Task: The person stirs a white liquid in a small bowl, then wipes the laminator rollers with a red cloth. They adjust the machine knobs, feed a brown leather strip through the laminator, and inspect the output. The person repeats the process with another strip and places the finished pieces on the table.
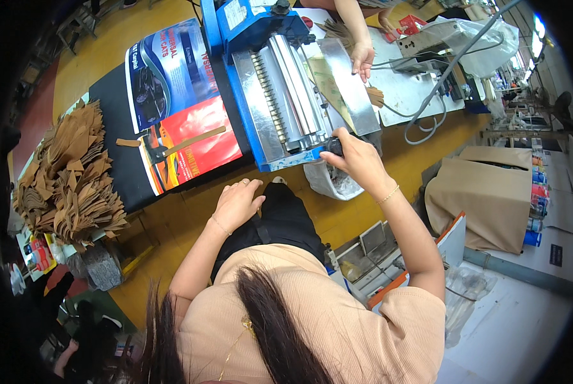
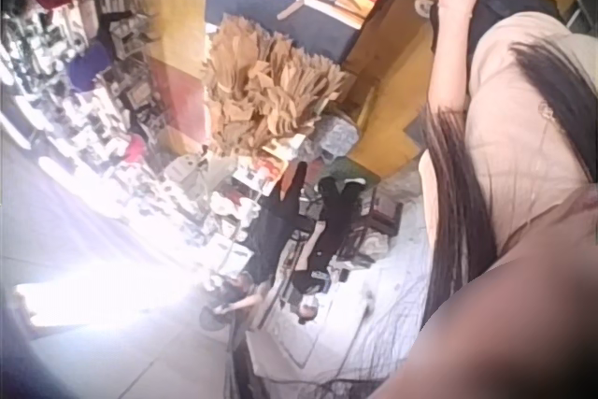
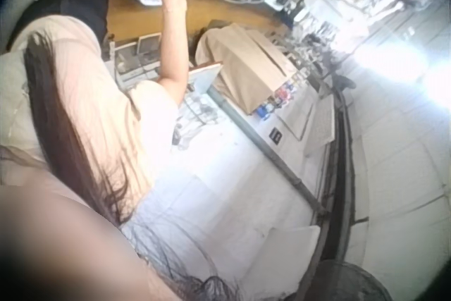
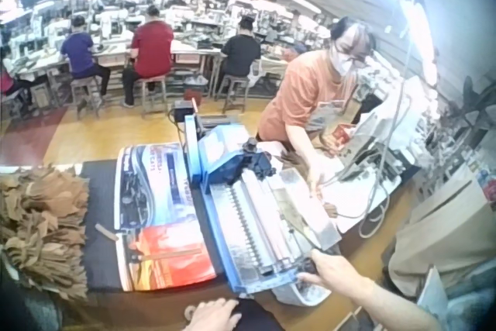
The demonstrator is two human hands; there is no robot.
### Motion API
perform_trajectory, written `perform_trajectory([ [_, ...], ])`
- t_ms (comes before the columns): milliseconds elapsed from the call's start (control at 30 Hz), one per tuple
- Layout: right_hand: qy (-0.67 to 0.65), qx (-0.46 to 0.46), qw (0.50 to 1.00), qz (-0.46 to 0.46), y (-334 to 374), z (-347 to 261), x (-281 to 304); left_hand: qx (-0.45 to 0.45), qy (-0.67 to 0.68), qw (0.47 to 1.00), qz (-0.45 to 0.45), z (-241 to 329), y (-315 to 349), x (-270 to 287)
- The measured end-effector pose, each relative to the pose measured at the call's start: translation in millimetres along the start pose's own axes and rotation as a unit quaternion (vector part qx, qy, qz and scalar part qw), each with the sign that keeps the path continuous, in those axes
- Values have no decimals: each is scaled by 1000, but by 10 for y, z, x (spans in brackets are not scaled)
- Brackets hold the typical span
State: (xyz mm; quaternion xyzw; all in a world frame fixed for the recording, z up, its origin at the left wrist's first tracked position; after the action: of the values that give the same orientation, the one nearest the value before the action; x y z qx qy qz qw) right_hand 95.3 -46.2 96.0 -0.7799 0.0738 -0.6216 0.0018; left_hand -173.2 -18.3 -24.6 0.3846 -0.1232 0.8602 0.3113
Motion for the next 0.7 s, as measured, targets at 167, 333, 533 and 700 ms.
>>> perform_trajectory([
  [167, 25, 2, 1000, -4, -4, -64, 61, -8, -7, 1000, -3, 2, -1, 1],
  [333, 37, 48, 997, -47, 19, -137, 300, 12, -14, 1000, 8, -75, 77, 28],
  [533, 8, 111, 992, -51, -35, -139, 372, 21, -14, 999, 20, -85, 152, 16],
  [700, -16, 148, 989, -11, -64, -110, 389, 27, -19, 999, 25, -102, 170, 23],
])
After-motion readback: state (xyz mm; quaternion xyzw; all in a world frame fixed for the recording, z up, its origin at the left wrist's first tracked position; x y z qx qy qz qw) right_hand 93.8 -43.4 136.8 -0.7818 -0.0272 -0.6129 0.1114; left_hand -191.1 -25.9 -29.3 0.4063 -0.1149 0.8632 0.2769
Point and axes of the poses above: each hand's wrist, its own y-axis away from the middle knuckle, its own x-axis out of the back of the hand, z = x × y, the point moved 1 cm from there along -y, towards the middle knuckle, and after that the axes turned 14 degrees about z, right-handed, at the moved point
